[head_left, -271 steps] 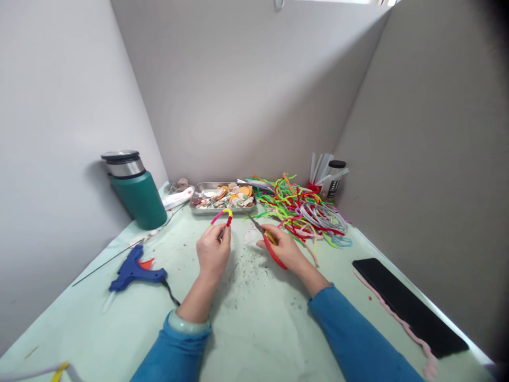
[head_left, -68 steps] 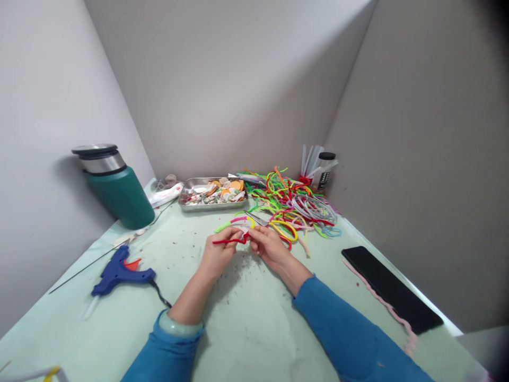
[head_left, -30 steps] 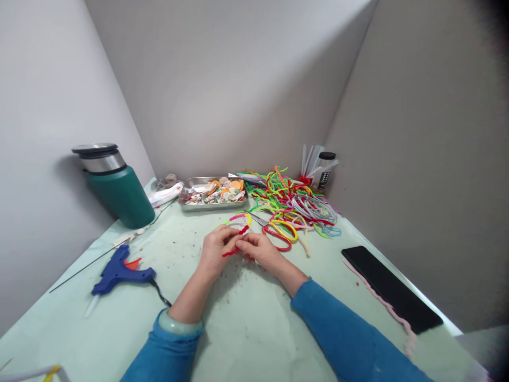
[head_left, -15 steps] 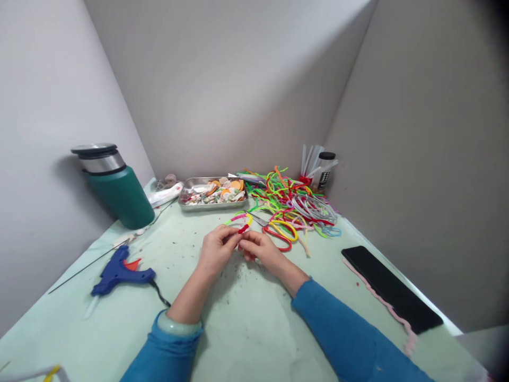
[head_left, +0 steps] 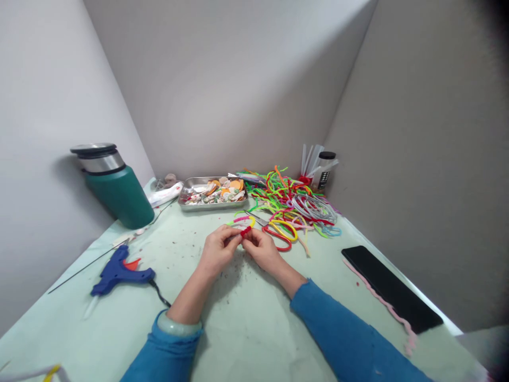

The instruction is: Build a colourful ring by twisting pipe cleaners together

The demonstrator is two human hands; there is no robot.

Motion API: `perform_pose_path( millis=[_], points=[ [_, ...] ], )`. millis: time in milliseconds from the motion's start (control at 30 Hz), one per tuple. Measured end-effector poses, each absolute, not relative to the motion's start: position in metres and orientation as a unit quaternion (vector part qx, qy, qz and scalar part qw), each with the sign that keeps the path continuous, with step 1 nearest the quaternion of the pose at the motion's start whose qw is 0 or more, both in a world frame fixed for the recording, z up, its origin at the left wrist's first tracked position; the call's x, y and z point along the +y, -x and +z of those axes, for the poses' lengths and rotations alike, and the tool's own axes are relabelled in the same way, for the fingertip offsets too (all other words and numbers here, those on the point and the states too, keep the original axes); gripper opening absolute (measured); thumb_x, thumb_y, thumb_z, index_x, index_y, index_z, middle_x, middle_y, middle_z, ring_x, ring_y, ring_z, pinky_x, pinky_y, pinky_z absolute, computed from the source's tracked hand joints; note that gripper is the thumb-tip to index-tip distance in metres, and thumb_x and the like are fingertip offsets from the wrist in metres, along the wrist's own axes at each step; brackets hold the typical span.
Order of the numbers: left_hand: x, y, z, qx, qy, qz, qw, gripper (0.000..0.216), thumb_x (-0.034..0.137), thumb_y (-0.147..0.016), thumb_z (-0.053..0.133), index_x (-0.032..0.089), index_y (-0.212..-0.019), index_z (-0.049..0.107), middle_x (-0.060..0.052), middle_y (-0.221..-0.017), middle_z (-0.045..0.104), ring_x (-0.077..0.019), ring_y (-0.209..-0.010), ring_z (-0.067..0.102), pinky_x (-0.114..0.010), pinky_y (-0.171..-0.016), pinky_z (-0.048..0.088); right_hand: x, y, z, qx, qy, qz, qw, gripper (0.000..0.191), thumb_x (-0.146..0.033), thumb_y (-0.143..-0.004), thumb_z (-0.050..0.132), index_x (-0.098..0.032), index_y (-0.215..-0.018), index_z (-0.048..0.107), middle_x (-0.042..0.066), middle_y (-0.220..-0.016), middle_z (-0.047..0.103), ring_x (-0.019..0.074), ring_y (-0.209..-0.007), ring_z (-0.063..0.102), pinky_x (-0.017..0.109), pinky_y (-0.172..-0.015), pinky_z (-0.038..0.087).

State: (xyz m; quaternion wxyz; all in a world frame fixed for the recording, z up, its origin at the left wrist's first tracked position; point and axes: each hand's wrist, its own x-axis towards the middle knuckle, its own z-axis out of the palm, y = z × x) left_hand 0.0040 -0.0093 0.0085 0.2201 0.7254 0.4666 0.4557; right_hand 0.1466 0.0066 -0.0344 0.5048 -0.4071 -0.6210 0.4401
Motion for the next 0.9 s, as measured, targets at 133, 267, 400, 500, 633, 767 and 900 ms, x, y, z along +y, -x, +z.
perform_pose_path(
  millis=[133, 267, 400, 500, 633, 767, 900],
  points=[
    [-0.009, -0.005, 0.006, 0.465, -0.736, 0.439, 0.223, 0.016, 0.024, -0.077, 0.057, 0.017, -0.084, 0.069, -0.002, -0.075, 0.062, -0.0107, -0.064, 0.054, -0.021, -0.059, 0.042, 0.01, -0.146, -0.042, -0.611, 0.431, 0.415, 0.518, 0.008, -0.026, -0.072, 0.058, -0.02, -0.067, 0.057, -0.003, -0.057, 0.048, 0.0107, -0.051, 0.039, 0.023, -0.047, 0.028],
    [-0.009, -0.005, 0.002, 0.48, -0.727, 0.436, 0.228, 0.017, 0.027, -0.077, 0.057, 0.017, -0.085, 0.069, -0.003, -0.078, 0.069, -0.0129, -0.068, 0.059, -0.021, -0.061, 0.044, 0.01, -0.144, -0.042, -0.589, 0.42, 0.455, 0.519, 0.008, -0.026, -0.071, 0.058, -0.02, -0.067, 0.057, -0.004, -0.054, 0.049, 0.0096, -0.047, 0.04, 0.022, -0.044, 0.028],
    [-0.009, -0.003, 0.001, 0.497, -0.741, 0.423, 0.158, 0.02, 0.028, -0.08, 0.054, 0.021, -0.09, 0.07, -0.002, -0.079, 0.071, -0.013, -0.066, 0.061, -0.021, -0.062, 0.044, 0.006, -0.146, -0.028, -0.555, 0.399, 0.528, 0.504, 0.007, -0.026, -0.072, 0.058, -0.019, -0.069, 0.055, -0.006, -0.051, 0.049, 0.0074, -0.04, 0.039, 0.021, -0.039, 0.028],
    [-0.01, -0.002, 0.001, 0.506, -0.755, 0.403, 0.107, 0.02, 0.027, -0.081, 0.054, 0.022, -0.091, 0.07, -0.002, -0.078, 0.072, -0.013, -0.064, 0.061, -0.022, -0.062, 0.043, 0.003, -0.149, -0.018, -0.518, 0.366, 0.591, 0.498, 0.014, -0.031, -0.072, 0.06, -0.018, -0.074, 0.056, -0.005, -0.052, 0.051, 0.0066, -0.04, 0.041, 0.019, -0.038, 0.028],
    [-0.011, -0.003, 0.002, 0.512, -0.767, 0.381, 0.068, 0.02, 0.025, -0.08, 0.054, 0.023, -0.09, 0.071, -0.003, -0.074, 0.071, -0.0142, -0.064, 0.061, -0.024, -0.064, 0.042, 0.004, -0.151, -0.016, -0.491, 0.346, 0.619, 0.506, 0.025, -0.041, -0.074, 0.062, -0.017, -0.071, 0.054, -0.005, -0.05, 0.05, 0.0054, -0.038, 0.039, 0.018, -0.037, 0.026],
    [-0.011, -0.004, 0.0, 0.518, -0.768, 0.372, 0.062, 0.02, 0.024, -0.08, 0.054, 0.023, -0.091, 0.07, -0.003, -0.078, 0.072, -0.0159, -0.07, 0.063, -0.026, -0.069, 0.044, 0.006, -0.151, -0.021, -0.49, 0.341, 0.615, 0.515, 0.028, -0.043, -0.074, 0.062, -0.017, -0.069, 0.054, -0.006, -0.046, 0.048, 0.0055, -0.037, 0.038, 0.018, -0.037, 0.026],
    [-0.01, -0.004, 0.0, 0.515, -0.754, 0.394, 0.103, 0.02, 0.023, -0.079, 0.055, 0.023, -0.093, 0.068, -0.002, -0.086, 0.072, -0.0145, -0.072, 0.063, -0.025, -0.071, 0.046, 0.007, -0.151, -0.023, -0.487, 0.337, 0.618, 0.517, 0.026, -0.042, -0.075, 0.062, -0.017, -0.075, 0.056, -0.006, -0.047, 0.049, 0.0058, -0.039, 0.039, 0.018, -0.038, 0.027]
  ],
)
